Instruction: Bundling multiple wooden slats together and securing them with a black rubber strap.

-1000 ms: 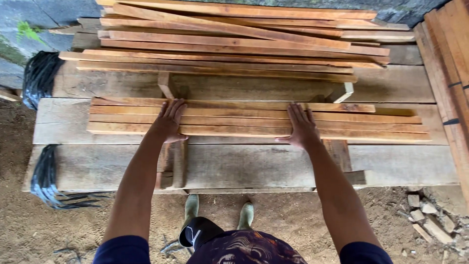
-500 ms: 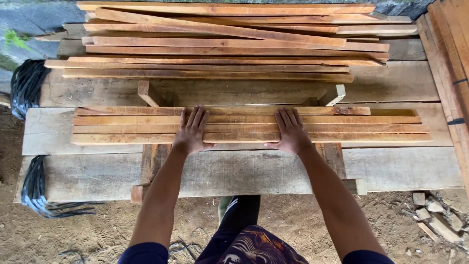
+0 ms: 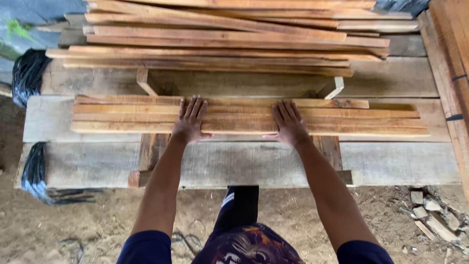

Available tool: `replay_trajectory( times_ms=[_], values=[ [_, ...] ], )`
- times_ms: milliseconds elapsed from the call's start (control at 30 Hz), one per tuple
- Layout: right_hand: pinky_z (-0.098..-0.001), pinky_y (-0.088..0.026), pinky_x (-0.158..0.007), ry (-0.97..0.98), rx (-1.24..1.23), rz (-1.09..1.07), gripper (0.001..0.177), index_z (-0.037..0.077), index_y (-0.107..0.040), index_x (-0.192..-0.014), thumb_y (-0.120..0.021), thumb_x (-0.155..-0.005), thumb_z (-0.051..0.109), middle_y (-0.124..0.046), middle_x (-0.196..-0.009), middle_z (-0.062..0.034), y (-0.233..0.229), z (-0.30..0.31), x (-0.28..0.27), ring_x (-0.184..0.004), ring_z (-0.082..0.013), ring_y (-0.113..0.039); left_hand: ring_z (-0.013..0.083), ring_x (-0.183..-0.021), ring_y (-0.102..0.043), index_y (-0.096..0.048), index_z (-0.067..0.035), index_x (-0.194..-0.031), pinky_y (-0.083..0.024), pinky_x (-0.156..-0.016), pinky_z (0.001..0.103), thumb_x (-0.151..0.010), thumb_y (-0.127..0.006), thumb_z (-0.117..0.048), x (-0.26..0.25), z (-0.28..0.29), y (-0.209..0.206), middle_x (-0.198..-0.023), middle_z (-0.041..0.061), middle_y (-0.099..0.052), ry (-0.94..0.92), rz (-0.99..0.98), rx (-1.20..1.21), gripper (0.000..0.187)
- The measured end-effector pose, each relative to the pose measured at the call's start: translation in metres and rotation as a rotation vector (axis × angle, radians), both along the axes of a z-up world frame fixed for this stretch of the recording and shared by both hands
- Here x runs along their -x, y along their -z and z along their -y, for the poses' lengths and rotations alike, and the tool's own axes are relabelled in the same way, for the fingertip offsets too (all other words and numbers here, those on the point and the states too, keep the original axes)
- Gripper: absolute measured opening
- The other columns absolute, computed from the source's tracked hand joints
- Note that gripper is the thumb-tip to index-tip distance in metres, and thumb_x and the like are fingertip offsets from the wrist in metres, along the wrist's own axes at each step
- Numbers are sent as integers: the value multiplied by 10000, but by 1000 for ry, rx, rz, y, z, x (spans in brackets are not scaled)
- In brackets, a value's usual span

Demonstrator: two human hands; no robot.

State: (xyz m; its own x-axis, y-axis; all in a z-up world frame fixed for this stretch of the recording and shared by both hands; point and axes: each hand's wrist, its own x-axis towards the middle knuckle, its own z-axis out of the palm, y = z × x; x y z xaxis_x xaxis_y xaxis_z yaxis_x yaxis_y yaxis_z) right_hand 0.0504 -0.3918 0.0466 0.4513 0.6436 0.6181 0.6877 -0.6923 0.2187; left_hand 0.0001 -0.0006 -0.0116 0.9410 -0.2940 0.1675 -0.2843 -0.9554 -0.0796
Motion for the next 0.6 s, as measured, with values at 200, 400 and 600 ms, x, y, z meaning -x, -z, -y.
replay_trajectory(
  times_ms=[200, 400, 600],
  values=[
    [-523, -404, -1189, -55, 43, -20, 1025, 25, -622, -1413, -825, -630, 654, -625, -1427, -217, 23, 20, -6, -1361, -390, -573, 359, -1553, -278, -281, -90, -1642, -175, -1256, 637, -599, -882, -506, 13, -6, 8, -1691, 183, -284, 25, 84, 55, 1274],
    [-530, -264, -1276, 255, 214, -57, 1017, 106, -502, -1545, -911, -624, 233, -504, -1586, -150, 60, 51, -6, -1483, -301, -461, 291, -1572, -235, -205, -178, -1674, -228, -1252, 606, -603, -894, -7, 15, -20, 39, -1728, 100, -209, -31, 82, -16, 1285],
    [-555, -162, -1301, 289, 241, -181, 1019, 88, -369, -1619, -864, -732, 163, -359, -1674, -184, 62, 48, -1, -1556, -321, -330, 254, -1604, -122, -102, -190, -1686, -136, -1289, 597, -586, -870, 108, 16, -15, 33, -1749, 85, -101, -79, 9, -42, 1374]
  ],
)
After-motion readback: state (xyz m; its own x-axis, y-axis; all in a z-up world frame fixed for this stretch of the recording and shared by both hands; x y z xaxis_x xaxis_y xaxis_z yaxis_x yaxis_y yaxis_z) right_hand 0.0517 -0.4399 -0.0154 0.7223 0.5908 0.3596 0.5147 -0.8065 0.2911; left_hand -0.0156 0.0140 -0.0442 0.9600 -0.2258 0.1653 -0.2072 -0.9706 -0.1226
